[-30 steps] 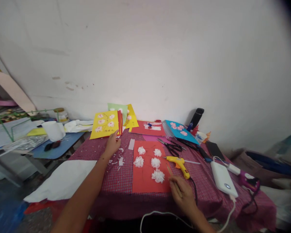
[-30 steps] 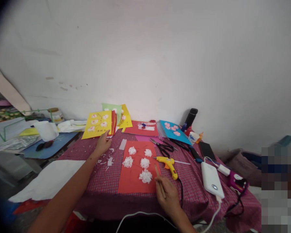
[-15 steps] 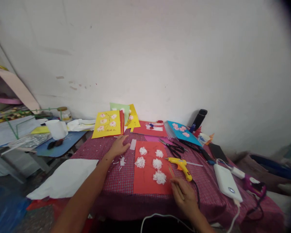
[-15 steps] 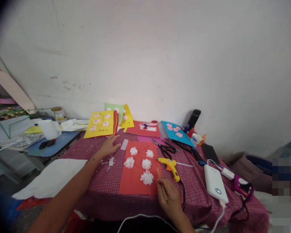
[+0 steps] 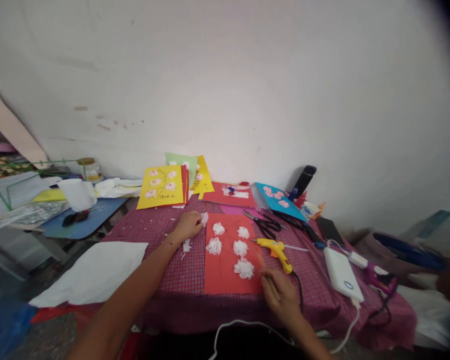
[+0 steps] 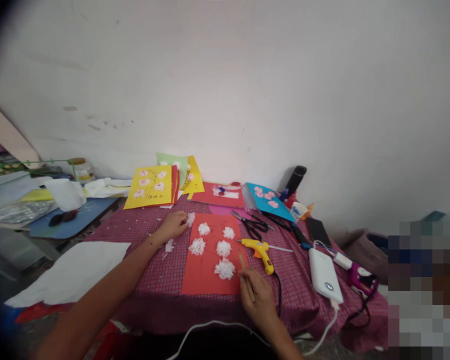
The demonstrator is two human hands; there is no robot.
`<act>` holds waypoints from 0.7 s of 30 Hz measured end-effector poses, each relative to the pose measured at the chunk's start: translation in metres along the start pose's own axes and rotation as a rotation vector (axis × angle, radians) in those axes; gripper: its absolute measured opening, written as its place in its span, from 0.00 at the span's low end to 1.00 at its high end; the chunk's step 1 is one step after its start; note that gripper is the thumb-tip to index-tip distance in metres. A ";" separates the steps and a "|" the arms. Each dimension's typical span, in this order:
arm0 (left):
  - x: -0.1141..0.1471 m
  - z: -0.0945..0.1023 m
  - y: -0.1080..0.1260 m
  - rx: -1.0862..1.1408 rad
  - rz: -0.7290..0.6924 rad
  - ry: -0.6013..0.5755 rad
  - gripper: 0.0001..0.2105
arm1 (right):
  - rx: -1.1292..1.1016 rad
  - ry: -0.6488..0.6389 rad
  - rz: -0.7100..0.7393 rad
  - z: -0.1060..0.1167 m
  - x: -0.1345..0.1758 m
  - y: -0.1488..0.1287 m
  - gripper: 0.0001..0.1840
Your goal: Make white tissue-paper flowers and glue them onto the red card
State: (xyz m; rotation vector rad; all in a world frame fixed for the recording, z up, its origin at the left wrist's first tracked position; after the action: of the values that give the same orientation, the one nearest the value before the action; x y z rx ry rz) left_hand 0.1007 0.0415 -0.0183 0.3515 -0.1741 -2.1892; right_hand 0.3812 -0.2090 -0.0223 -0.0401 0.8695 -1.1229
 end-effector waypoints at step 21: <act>0.002 0.002 0.001 -0.017 -0.007 0.020 0.11 | -0.177 -0.056 -0.322 0.014 -0.084 0.028 0.15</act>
State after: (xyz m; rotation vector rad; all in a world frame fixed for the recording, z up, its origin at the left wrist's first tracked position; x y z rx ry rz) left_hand 0.0995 0.0390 -0.0166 0.3652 -0.1432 -2.1915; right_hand 0.3987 -0.1347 0.0245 -0.3675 0.9318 -1.3341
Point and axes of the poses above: each hand's wrist, its own x-axis away from the middle knuckle, its own z-axis out of the back of the hand, y = z × x, the point moved 6 cm from there along -x, towards the middle knuckle, and after that the axes turned 9 degrees about -y, right-handed, at the moved point
